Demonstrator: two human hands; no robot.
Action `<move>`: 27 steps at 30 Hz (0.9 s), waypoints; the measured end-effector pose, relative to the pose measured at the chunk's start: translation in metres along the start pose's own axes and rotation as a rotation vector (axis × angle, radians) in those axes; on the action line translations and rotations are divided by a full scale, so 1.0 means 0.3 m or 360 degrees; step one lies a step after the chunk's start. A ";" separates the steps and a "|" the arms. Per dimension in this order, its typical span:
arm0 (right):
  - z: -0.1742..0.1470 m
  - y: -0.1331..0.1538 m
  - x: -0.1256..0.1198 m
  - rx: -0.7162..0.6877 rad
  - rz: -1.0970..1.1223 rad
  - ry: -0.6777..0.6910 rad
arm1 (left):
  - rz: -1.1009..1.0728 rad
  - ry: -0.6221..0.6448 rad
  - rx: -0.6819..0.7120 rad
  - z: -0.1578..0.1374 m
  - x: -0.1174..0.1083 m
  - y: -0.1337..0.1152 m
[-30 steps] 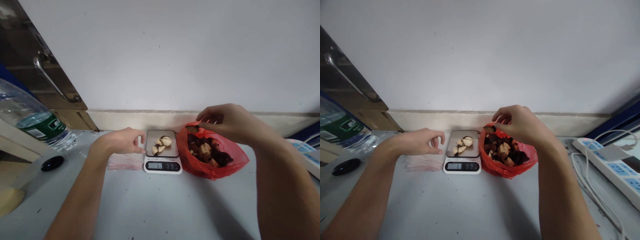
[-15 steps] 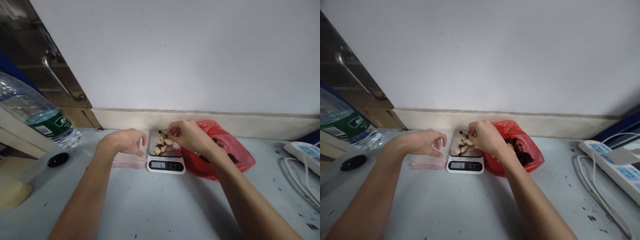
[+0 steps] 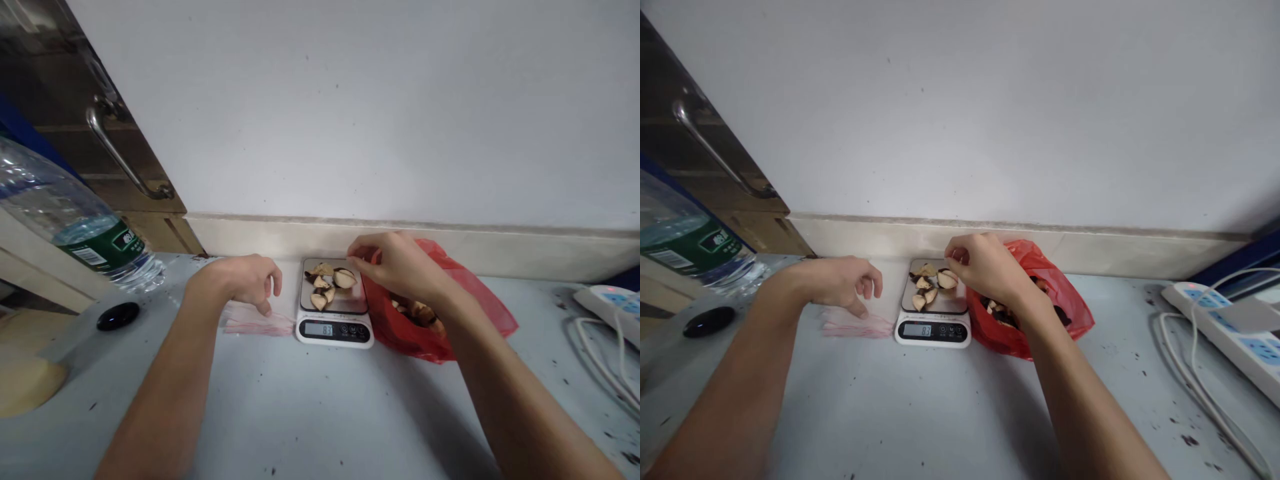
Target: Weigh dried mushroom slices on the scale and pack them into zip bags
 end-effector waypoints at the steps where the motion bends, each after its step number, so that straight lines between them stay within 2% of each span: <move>1: -0.003 -0.001 -0.004 0.0014 -0.0005 -0.0007 | -0.0013 0.0025 -0.0009 0.003 0.001 0.002; 4: -0.009 -0.005 -0.018 0.0062 -0.0007 -0.0017 | -0.0053 0.0063 -0.0027 0.007 0.003 0.008; 6: -0.010 -0.011 -0.025 0.0075 -0.0003 -0.0036 | -0.0064 0.0004 -0.0026 -0.005 -0.003 0.015; 13: -0.012 -0.008 -0.032 -0.0001 0.0163 -0.0201 | -0.0147 -0.0474 -0.0082 -0.125 -0.051 0.070; 16: -0.022 0.045 -0.019 -0.0163 0.0282 -0.0206 | -0.0209 -0.0788 0.0029 -0.157 -0.073 0.061; 18: -0.029 0.088 -0.001 -0.0294 0.0329 -0.0086 | -0.0192 -0.0959 0.0143 -0.165 -0.080 0.036; 21: -0.036 0.136 0.030 -0.0433 0.0288 0.0124 | -0.0163 -0.1085 0.0303 -0.170 -0.075 -0.014; 24: -0.032 0.155 0.053 -0.0496 0.0240 0.0201 | -0.0138 -0.1235 0.0468 -0.180 -0.065 -0.061; 27: -0.019 0.153 0.065 -0.0459 0.0405 0.0155 | -0.0118 -0.1422 0.0625 -0.195 -0.057 -0.089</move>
Point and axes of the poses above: each hand's wrist, its own z-axis towards the middle knuckle, its own x-axis out of the palm, y = z × x, the point moved 3 cm from there along z, towards the middle knuckle, and after that the axes turned 14 degrees about y, right-handed, at the moved point
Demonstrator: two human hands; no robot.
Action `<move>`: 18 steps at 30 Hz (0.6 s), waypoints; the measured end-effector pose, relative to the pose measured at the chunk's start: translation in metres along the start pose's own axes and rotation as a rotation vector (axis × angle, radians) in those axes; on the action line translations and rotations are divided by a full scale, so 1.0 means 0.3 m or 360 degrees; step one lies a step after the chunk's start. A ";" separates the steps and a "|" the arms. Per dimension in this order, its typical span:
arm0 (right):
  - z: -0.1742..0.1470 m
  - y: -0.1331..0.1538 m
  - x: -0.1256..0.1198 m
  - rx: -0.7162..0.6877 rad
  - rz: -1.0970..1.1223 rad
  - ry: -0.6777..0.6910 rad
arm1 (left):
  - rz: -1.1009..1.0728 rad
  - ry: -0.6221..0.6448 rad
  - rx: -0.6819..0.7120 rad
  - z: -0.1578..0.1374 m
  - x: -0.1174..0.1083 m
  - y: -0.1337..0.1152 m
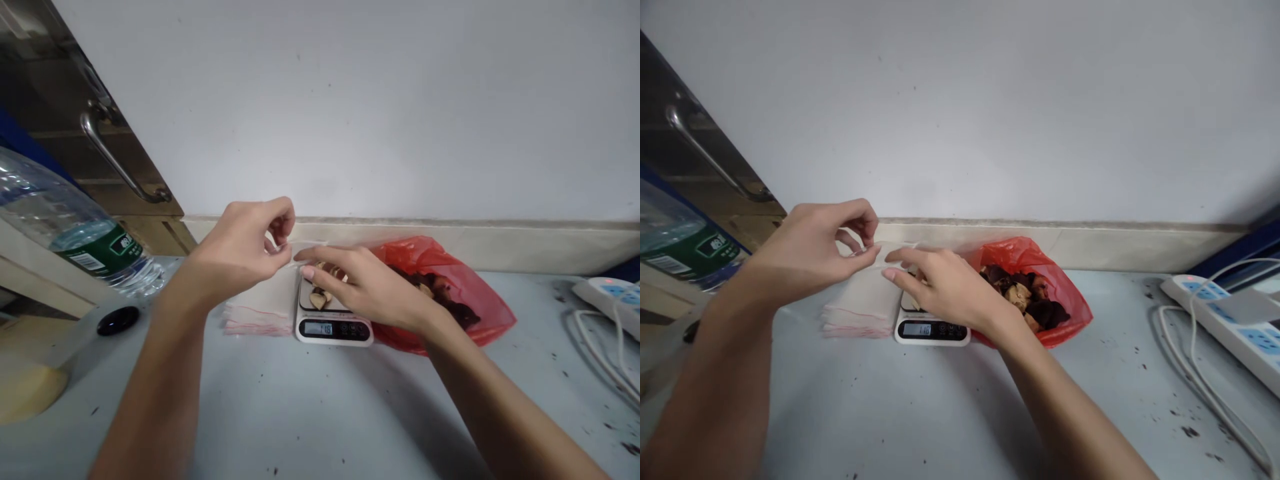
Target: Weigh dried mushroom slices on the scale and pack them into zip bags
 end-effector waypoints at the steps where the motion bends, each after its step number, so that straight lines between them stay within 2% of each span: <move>1: 0.003 -0.005 -0.002 0.0039 0.0094 -0.0085 | -0.0027 -0.0050 0.0037 -0.003 -0.001 -0.005; 3: 0.002 -0.016 -0.011 0.0126 0.0294 -0.0306 | -0.0100 -0.0078 0.0107 -0.007 -0.002 -0.007; 5: -0.003 -0.021 -0.022 0.0149 0.0482 -0.0474 | -0.0134 0.0052 0.0181 -0.007 0.005 -0.005; 6: -0.005 -0.020 -0.026 0.0126 0.0564 -0.0493 | -0.0126 0.0166 0.0211 -0.007 0.012 -0.004; 9: -0.008 -0.012 -0.032 0.0044 0.0723 -0.0393 | -0.0095 0.0511 0.0215 -0.002 0.040 -0.002; 11: -0.009 -0.007 -0.038 0.0005 0.0706 -0.0343 | -0.0116 0.0629 0.0168 0.003 0.053 -0.001; 15: -0.017 -0.011 -0.062 -0.0069 0.0588 -0.0259 | -0.0090 0.0669 0.0042 0.010 0.056 0.013; 18: -0.043 -0.039 -0.108 -0.0014 0.0412 -0.0361 | -0.0003 0.0657 -0.0073 0.010 0.046 0.050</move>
Point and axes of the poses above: each hand's wrist, its own z-axis towards the middle knuckle, its own x-axis out of the palm, y = z × x, the point moved 3 cm from there along z, towards the middle knuckle, and after that the axes turned 14 degrees about y, right-handed, at the moved point
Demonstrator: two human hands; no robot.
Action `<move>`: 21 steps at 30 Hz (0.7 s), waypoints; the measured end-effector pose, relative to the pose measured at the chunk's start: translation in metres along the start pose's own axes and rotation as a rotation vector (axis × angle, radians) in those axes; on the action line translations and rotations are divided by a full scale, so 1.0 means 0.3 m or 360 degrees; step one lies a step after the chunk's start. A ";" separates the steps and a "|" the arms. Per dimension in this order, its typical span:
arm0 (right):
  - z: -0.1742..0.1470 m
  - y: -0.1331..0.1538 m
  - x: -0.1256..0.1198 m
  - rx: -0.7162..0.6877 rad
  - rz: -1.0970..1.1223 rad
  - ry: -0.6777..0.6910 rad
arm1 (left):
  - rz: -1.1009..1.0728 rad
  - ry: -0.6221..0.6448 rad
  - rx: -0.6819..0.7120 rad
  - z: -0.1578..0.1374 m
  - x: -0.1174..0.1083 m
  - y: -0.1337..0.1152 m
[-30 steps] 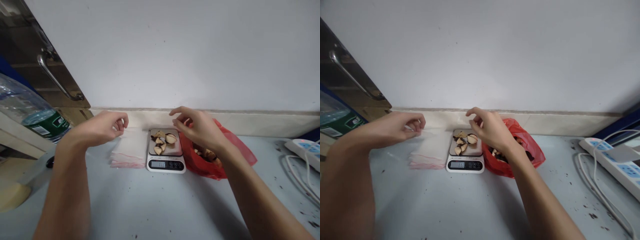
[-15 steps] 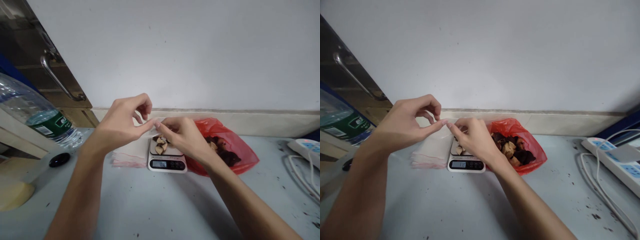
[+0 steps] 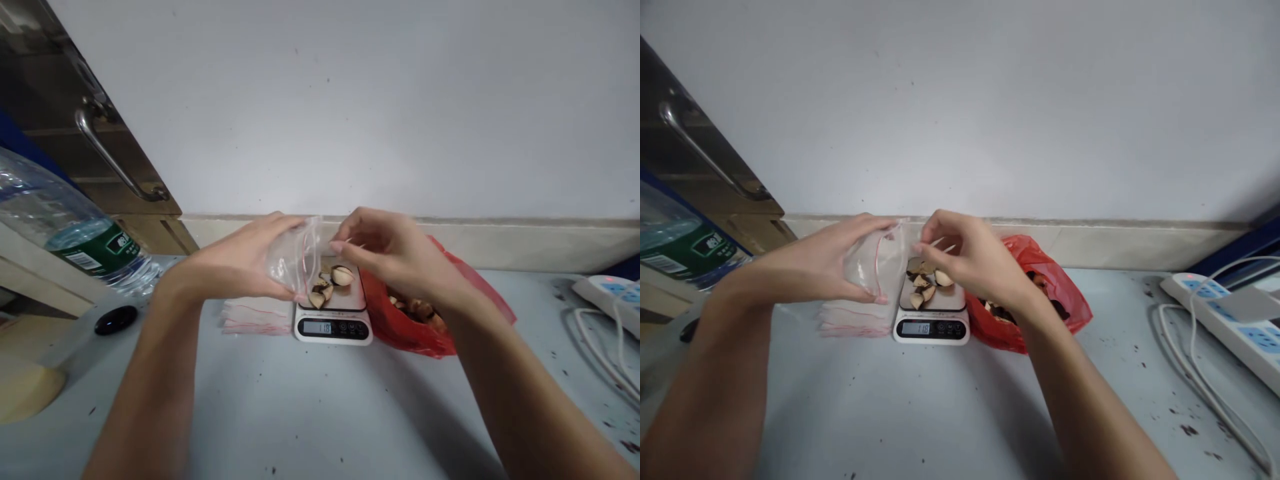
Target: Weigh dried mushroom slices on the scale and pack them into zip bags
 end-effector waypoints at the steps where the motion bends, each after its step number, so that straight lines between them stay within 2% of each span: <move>1: -0.007 -0.007 -0.025 0.0040 -0.0100 -0.0073 | 0.0018 -0.0004 -0.0053 0.000 -0.002 0.016; 6: -0.043 -0.024 -0.132 0.0387 -0.0487 -0.0346 | 0.0072 0.0060 -0.0263 0.011 0.006 0.088; 9: -0.054 -0.016 -0.163 0.0571 -0.0652 -0.0315 | 0.0051 0.0101 -0.0271 0.021 0.016 0.102; 12: -0.067 -0.032 -0.175 0.0793 -0.0831 -0.0084 | 0.0028 0.0131 -0.0265 0.023 0.022 0.097; 17: -0.101 -0.131 -0.151 0.1256 -0.0946 0.0624 | 0.0031 0.0193 -0.0298 0.024 0.027 0.078; 19: -0.105 -0.152 -0.139 0.1376 -0.0873 0.0722 | 0.0039 0.0205 -0.0303 0.027 0.029 0.075; 21: -0.098 -0.147 -0.135 0.1370 -0.0837 0.0687 | 0.0042 0.0212 -0.0299 0.029 0.031 0.077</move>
Point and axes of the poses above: each hand's wrist, its own z-axis towards the middle knuckle, its own x-axis out of the palm, y = z × x, the point moved 3 cm from there along z, towards the middle knuckle, and after that the axes turned 14 degrees about y, right-handed, at the moved point
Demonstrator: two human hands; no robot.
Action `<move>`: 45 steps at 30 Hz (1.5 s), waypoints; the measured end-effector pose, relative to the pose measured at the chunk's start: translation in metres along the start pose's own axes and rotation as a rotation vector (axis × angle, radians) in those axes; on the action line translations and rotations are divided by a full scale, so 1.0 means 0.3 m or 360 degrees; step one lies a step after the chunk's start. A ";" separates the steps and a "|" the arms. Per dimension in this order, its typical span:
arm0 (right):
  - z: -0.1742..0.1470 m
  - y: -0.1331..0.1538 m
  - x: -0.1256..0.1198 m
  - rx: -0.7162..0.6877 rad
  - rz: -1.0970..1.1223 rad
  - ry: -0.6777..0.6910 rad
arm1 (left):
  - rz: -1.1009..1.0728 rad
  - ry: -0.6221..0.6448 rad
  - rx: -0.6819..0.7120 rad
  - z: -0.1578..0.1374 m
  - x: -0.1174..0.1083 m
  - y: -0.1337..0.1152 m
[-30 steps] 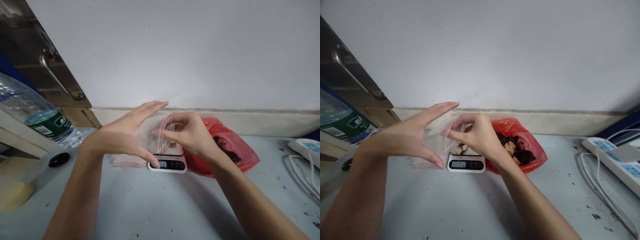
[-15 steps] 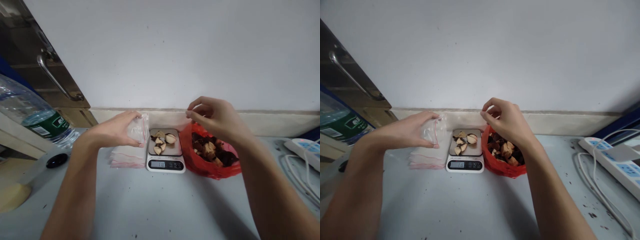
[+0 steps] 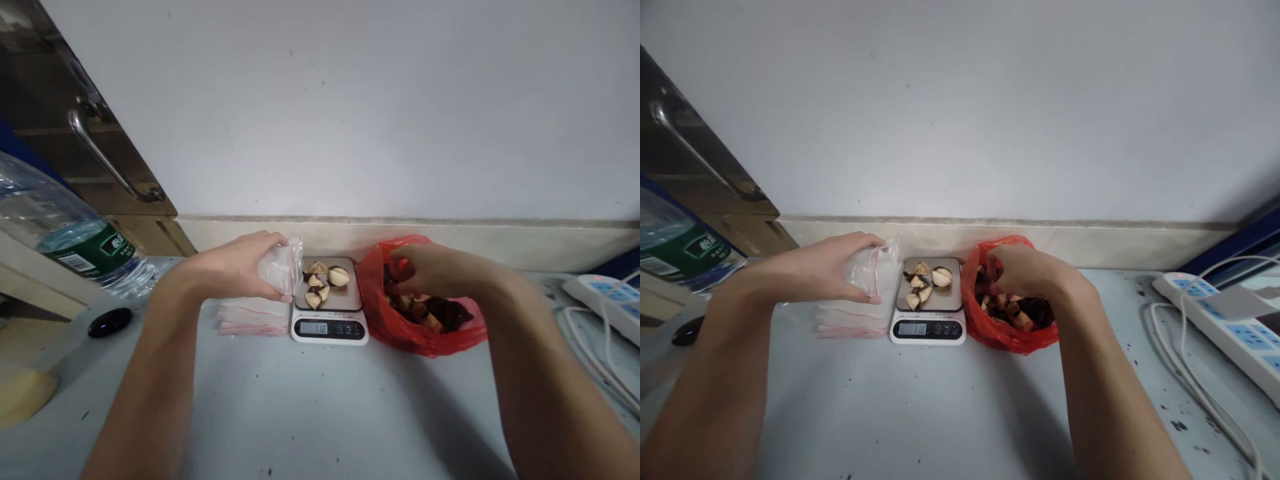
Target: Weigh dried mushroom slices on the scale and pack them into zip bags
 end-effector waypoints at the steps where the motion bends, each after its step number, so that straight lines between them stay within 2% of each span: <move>1: -0.004 0.006 -0.008 -0.0015 0.0011 -0.0053 | 0.0002 0.0000 0.0003 0.001 0.000 0.002; 6: -0.040 -0.025 -0.077 -0.0033 0.0025 -0.0528 | 0.0004 0.0000 0.0009 -0.004 -0.002 0.013; 11: -0.065 -0.074 -0.115 -0.0357 0.0121 -0.0752 | 0.0003 0.0020 0.0010 0.001 0.002 0.025; 13: -0.080 -0.055 -0.117 -0.0419 0.0206 -0.0822 | 0.0000 0.0020 0.0019 0.007 0.005 0.030; 16: -0.096 0.029 -0.098 -0.0511 0.0362 -0.0898 | -0.0021 0.0033 0.0049 0.014 0.011 0.035; 18: -0.093 0.099 -0.066 -0.0520 0.0355 -0.0874 | -0.0024 0.0043 0.0059 0.016 0.014 0.036; 22: -0.064 0.195 0.014 -0.0338 0.0177 -0.0645 | -0.0022 0.0071 0.0008 0.013 0.014 0.035; 25: -0.053 0.221 0.054 -0.0195 -0.0051 -0.0516 | -0.0019 0.0071 -0.0002 0.005 0.009 0.029; 30: -0.032 0.220 0.074 -0.0061 -0.0276 -0.0463 | -0.0029 0.0062 -0.0009 -0.007 0.003 0.019; 35: -0.005 0.200 0.073 -0.0230 -0.0330 -0.0480 | -0.0028 0.0047 0.0034 -0.014 0.001 0.019; 41: 0.030 0.253 0.034 -0.0407 -0.0175 -0.0730 | -0.0035 0.0013 0.0003 -0.031 -0.004 0.018; 45: 0.117 0.295 0.050 -0.0441 -0.0047 -0.0661 | -0.0046 0.0038 -0.0029 -0.034 -0.004 0.023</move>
Point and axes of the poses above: each hand's wrist, its own z-axis towards the middle knuckle, its own x-axis out of the palm, y = z × x, the point moved 3 cm from there along z, towards the middle knuckle, and after that the axes turned 14 degrees about y, right-handed, at the moved point
